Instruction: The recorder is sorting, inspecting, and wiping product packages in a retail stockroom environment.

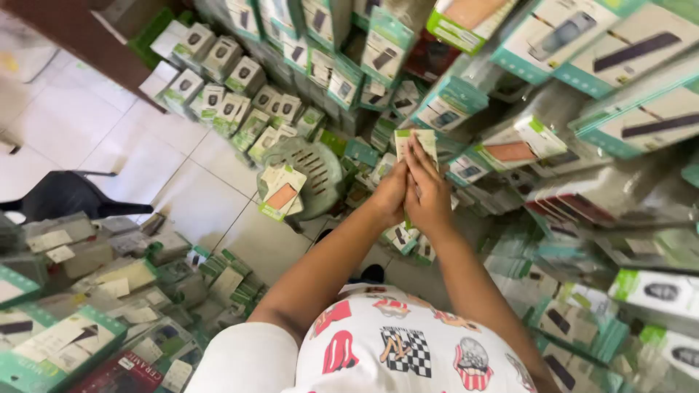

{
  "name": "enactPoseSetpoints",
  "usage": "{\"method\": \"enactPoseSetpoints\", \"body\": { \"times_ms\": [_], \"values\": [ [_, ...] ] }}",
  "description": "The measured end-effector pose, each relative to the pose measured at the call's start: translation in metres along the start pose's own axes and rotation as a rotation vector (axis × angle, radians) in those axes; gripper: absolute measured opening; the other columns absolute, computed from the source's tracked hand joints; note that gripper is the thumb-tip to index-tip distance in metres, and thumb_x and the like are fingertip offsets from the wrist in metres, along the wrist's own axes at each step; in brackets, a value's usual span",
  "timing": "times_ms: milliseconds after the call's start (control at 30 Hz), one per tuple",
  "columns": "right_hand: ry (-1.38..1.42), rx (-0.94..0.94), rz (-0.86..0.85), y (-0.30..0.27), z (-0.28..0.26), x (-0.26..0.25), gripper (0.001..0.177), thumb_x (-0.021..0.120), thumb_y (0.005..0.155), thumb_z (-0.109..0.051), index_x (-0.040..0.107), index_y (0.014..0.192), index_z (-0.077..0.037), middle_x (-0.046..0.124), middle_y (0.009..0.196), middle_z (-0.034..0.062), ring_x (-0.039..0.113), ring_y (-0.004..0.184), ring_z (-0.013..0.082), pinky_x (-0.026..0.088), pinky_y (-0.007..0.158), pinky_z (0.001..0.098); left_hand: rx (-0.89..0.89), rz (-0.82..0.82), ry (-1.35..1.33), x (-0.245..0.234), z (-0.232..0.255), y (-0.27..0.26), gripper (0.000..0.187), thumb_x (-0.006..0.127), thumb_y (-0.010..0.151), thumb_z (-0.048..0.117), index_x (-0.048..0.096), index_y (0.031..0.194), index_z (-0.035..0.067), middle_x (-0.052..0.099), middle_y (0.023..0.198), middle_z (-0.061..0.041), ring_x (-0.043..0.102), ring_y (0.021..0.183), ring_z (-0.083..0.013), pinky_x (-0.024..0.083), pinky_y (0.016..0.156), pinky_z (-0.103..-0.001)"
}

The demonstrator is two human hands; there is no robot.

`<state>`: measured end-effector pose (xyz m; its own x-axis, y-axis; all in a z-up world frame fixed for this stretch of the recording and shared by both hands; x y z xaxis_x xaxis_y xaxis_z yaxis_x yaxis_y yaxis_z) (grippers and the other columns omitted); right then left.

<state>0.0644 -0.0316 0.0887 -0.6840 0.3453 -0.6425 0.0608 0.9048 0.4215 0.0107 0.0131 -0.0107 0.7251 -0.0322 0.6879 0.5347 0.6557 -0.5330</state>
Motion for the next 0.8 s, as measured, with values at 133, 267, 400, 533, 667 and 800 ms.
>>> {"method": "enactPoseSetpoints", "body": {
  "times_ms": [133,267,400,533,667,800],
  "values": [
    [-0.058,-0.101,-0.008,-0.007,0.038,-0.014,0.057,0.054,0.088,0.014,0.063,0.143,-0.003,0.06,0.143,0.0252,0.058,0.127,0.0471,0.049,0.105,0.0519,0.034,0.003,0.045,-0.011,-0.007,0.007,0.041,0.054,0.105,0.04,0.058,0.126,0.005,0.07,0.098,-0.02,0.071,0.09,-0.039,0.06,0.08,-0.054],
    [-0.073,-0.058,0.429,0.03,0.038,-0.041,0.04,0.05,0.099,-0.004,0.071,0.133,-0.004,0.073,0.123,0.0156,0.069,0.114,0.0334,0.052,0.102,0.041,0.427,-0.03,0.999,0.007,0.006,-0.001,0.039,0.049,0.104,0.056,0.063,0.13,0.03,0.076,0.108,-0.01,0.069,0.112,-0.0341,0.056,0.095,-0.05],
    [-0.051,-0.196,0.394,0.048,0.035,-0.04,0.039,0.051,0.108,-0.017,0.066,0.072,-0.011,0.059,0.069,-0.0001,0.061,0.066,0.0296,0.052,0.072,0.038,0.691,-0.108,1.22,0.041,0.025,-0.033,0.026,0.052,0.099,0.036,0.057,0.108,0.013,0.071,0.087,-0.023,0.068,0.092,-0.0481,0.054,0.075,-0.06],
    [-0.041,-0.193,0.46,0.062,0.064,-0.054,0.045,0.058,0.107,-0.016,0.061,0.062,-0.014,0.056,0.06,-0.0021,0.058,0.058,0.0285,0.049,0.065,0.0354,0.775,-0.13,1.24,0.062,0.041,-0.048,0.028,0.057,0.095,0.031,0.054,0.114,0.011,0.069,0.084,-0.025,0.067,0.089,-0.0505,0.052,0.069,-0.063],
    [-0.087,-0.047,0.647,0.058,0.113,-0.072,0.044,0.06,0.107,-0.013,0.058,0.062,-0.009,0.053,0.056,0.0062,0.054,0.053,0.0257,0.048,0.062,0.0333,0.816,-0.106,1.239,0.071,0.052,-0.067,0.026,0.048,0.104,0.033,0.05,0.129,0.025,0.068,0.075,-0.023,0.068,0.081,-0.05,0.053,0.069,-0.062],
    [0.012,0.176,0.569,0.04,0.113,-0.089,0.046,0.052,0.113,-0.023,0.058,0.074,0.001,0.057,0.069,0.0097,0.046,0.063,0.022,0.042,0.066,0.0365,0.854,-0.092,1.229,0.07,0.059,-0.065,0.019,0.052,0.101,0.03,0.054,0.113,0.015,0.065,0.07,-0.027,0.067,0.079,-0.0516,0.051,0.066,-0.062]
  ]
}}
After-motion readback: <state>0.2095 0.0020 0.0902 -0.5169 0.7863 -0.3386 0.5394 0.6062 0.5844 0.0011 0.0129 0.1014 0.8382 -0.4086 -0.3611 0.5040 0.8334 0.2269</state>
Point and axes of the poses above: each hand's wrist, its own y-axis towards the middle knuckle, its own x-axis out of the palm, z = x × y, the point moved 2 cm from there along y, towards the middle knuckle
